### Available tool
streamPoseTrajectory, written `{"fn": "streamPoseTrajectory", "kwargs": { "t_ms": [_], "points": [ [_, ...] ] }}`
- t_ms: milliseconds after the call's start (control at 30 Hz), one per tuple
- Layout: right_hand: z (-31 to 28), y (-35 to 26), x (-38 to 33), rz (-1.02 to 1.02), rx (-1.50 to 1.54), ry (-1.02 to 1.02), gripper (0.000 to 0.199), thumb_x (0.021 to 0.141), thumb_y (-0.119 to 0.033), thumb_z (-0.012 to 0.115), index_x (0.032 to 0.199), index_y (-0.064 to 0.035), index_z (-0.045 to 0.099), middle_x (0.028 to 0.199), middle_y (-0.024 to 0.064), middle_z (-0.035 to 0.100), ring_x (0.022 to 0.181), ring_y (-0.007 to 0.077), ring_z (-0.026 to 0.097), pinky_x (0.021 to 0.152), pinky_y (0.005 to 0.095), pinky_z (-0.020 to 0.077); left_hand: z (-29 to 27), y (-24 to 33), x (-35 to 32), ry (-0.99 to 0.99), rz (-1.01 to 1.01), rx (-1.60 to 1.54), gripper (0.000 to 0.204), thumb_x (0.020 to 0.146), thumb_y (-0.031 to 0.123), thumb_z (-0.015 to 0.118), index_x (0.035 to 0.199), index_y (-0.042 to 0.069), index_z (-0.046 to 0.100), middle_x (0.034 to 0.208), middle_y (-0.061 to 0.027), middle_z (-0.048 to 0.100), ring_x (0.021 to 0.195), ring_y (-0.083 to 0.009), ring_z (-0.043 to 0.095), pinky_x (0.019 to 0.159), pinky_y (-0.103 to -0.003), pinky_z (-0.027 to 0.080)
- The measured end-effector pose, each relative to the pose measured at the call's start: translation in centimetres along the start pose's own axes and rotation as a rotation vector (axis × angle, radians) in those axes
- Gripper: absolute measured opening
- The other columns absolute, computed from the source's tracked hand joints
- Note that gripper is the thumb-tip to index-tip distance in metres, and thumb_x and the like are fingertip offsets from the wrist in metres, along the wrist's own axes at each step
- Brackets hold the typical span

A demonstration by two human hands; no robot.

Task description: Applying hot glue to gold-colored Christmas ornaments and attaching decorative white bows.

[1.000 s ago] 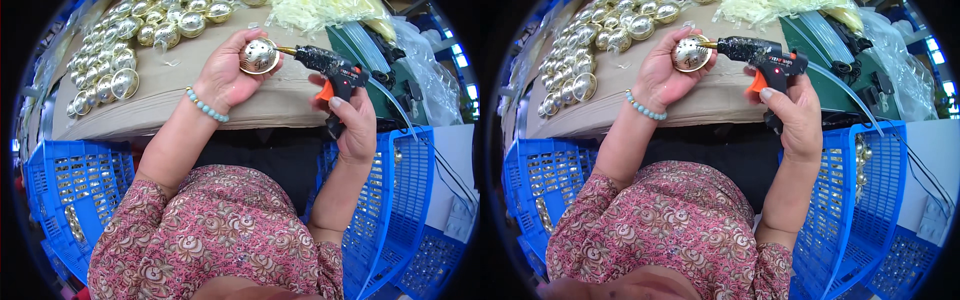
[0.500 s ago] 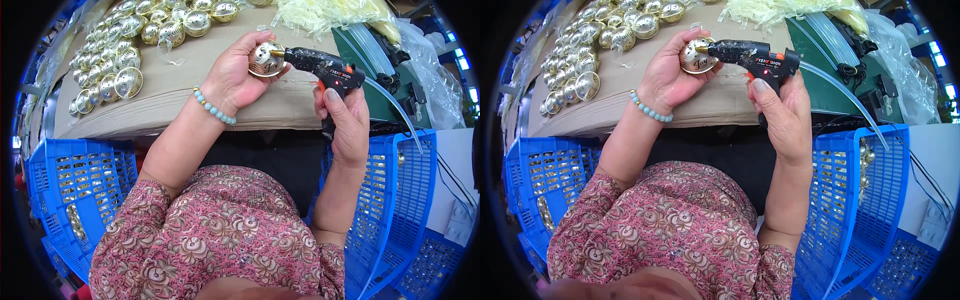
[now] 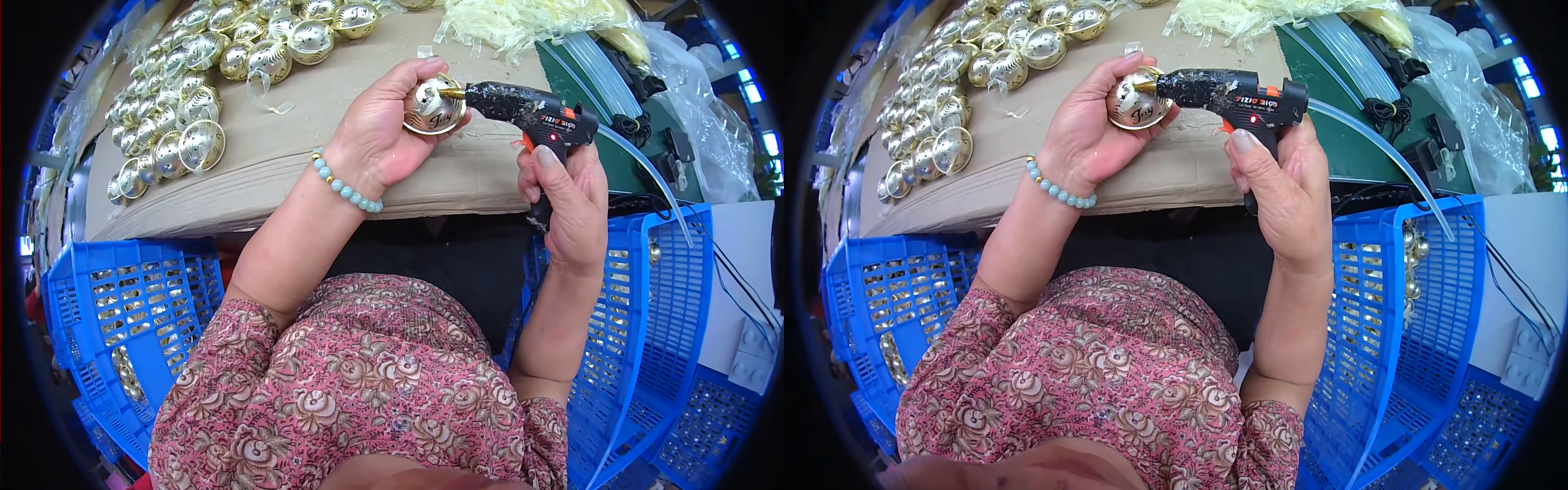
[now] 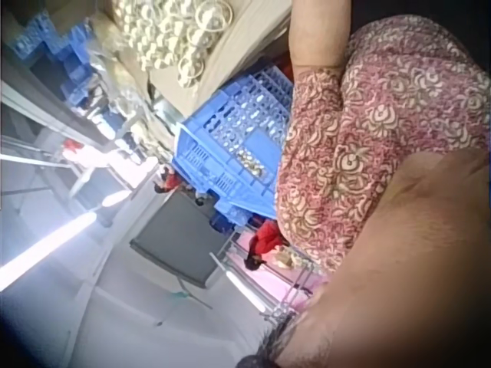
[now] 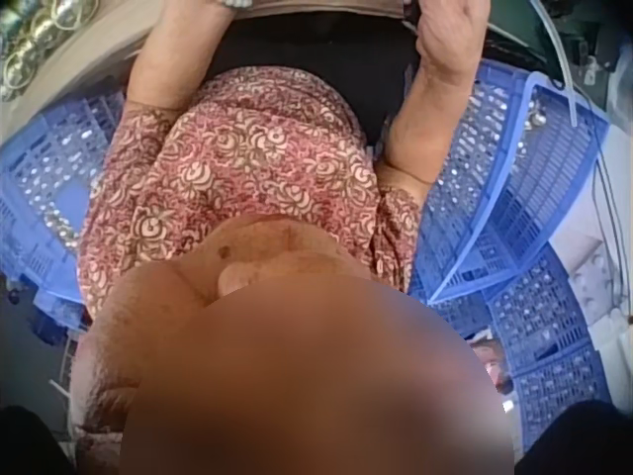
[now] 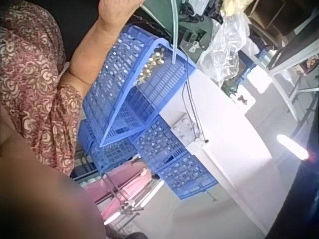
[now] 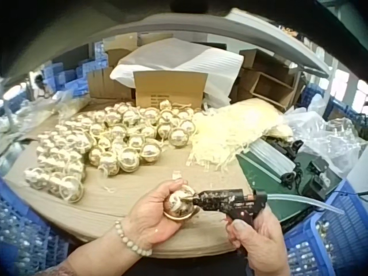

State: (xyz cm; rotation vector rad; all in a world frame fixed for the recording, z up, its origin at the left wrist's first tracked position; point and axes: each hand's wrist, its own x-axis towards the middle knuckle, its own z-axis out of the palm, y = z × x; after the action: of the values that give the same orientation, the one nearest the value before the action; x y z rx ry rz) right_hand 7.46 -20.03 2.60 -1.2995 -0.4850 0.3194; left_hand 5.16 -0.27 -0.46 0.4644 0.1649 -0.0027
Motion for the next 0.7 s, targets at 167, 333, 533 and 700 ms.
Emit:
{"fn": "streamPoseTrajectory", "kwargs": {
  "t_ms": [167,333,533,700],
  "points": [
    [-1.8,0.0,0.8,0.067,-0.058,0.040,0.029,0.090,-0.015,0.055,0.112,0.0012,0.046,0.084,0.0093,0.055,0.063,0.0099,0.046,0.054,0.0224,0.0379,0.6,0.1,-0.5,0.050,0.081,-0.038,0.015,0.087,0.015,0.059,0.092,0.002,0.055,0.087,-0.0127,0.060,0.083,-0.0245,0.061,0.076,-0.040,0.054],
    [-7.9,-1.1,3.7,0.115,-0.903,0.273,0.028,0.089,-0.026,0.056,0.085,0.0017,0.058,0.070,0.0089,0.059,0.057,0.0145,0.051,0.054,0.0284,0.0405,-0.2,1.4,-1.5,0.051,0.110,-0.087,0.017,0.087,0.015,0.059,0.097,0.001,0.055,0.092,-0.0168,0.061,0.086,-0.0274,0.061,0.079,-0.040,0.053],
    [-2.6,-1.8,6.8,-0.380,-1.721,0.486,0.029,0.080,-0.033,0.063,0.072,-0.0051,0.065,0.074,0.0121,0.063,0.073,0.0332,0.060,0.066,0.0436,0.0470,-1.2,2.1,-2.7,0.055,0.111,-0.099,0.017,0.088,0.016,0.059,0.098,0.002,0.056,0.090,-0.0156,0.062,0.087,-0.0273,0.062,0.080,-0.040,0.052],
    [2.8,2.1,13.4,-0.678,-1.480,0.163,0.023,0.076,-0.028,0.068,0.079,-0.0054,0.069,0.081,0.0109,0.065,0.087,0.0284,0.058,0.076,0.0360,0.0459,-1.6,2.1,-2.7,0.052,0.090,-0.085,0.017,0.088,0.017,0.058,0.098,0.003,0.057,0.090,-0.0142,0.063,0.084,-0.0240,0.063,0.078,-0.037,0.053]
  ]
}}
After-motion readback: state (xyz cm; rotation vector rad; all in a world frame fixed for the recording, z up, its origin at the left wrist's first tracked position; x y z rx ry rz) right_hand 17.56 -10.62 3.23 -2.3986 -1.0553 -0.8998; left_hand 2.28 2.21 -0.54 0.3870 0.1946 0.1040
